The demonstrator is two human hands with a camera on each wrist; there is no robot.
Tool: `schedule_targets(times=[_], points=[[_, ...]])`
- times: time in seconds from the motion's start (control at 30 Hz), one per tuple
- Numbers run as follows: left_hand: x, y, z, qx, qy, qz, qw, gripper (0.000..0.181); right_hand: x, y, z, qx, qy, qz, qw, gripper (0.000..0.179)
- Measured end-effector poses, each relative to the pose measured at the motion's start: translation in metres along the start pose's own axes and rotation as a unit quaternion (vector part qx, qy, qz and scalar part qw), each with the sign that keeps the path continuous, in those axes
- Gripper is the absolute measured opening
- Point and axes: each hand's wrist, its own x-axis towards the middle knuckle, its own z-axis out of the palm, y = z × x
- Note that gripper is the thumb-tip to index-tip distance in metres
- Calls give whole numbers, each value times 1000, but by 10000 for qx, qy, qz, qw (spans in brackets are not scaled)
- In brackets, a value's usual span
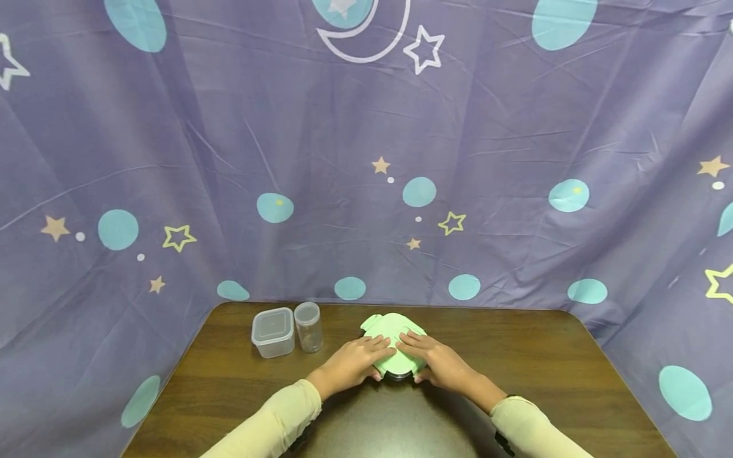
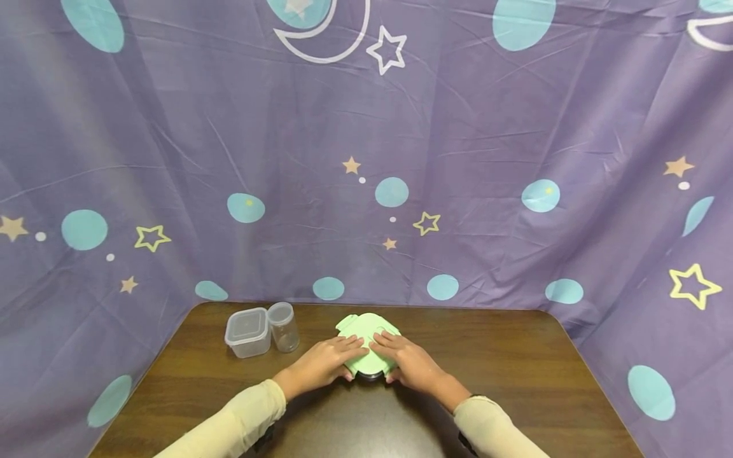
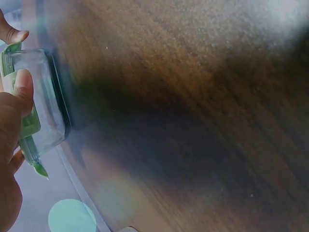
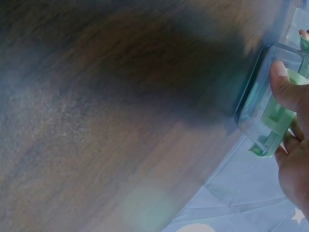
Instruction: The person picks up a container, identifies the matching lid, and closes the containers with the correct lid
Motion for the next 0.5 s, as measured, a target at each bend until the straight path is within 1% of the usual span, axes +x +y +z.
schedule_targets(times=[0.13, 0.23, 0.3, 0.5], points=[[0, 2, 0, 43, -35, -12, 10000, 67, -1, 1, 0, -8, 83, -69, 9999, 82], [0, 2, 0, 40, -49, -54, 10000, 67, 1, 0, 0, 33, 11, -46, 10000, 81], [-1, 2, 0, 36, -24, -70, 10000, 67, 2, 0, 0, 48, -56, -10, 10000, 80], [1, 3, 2, -19, 91, -105, 9999, 66, 0, -1, -2, 45, -94, 62, 9999, 80]])
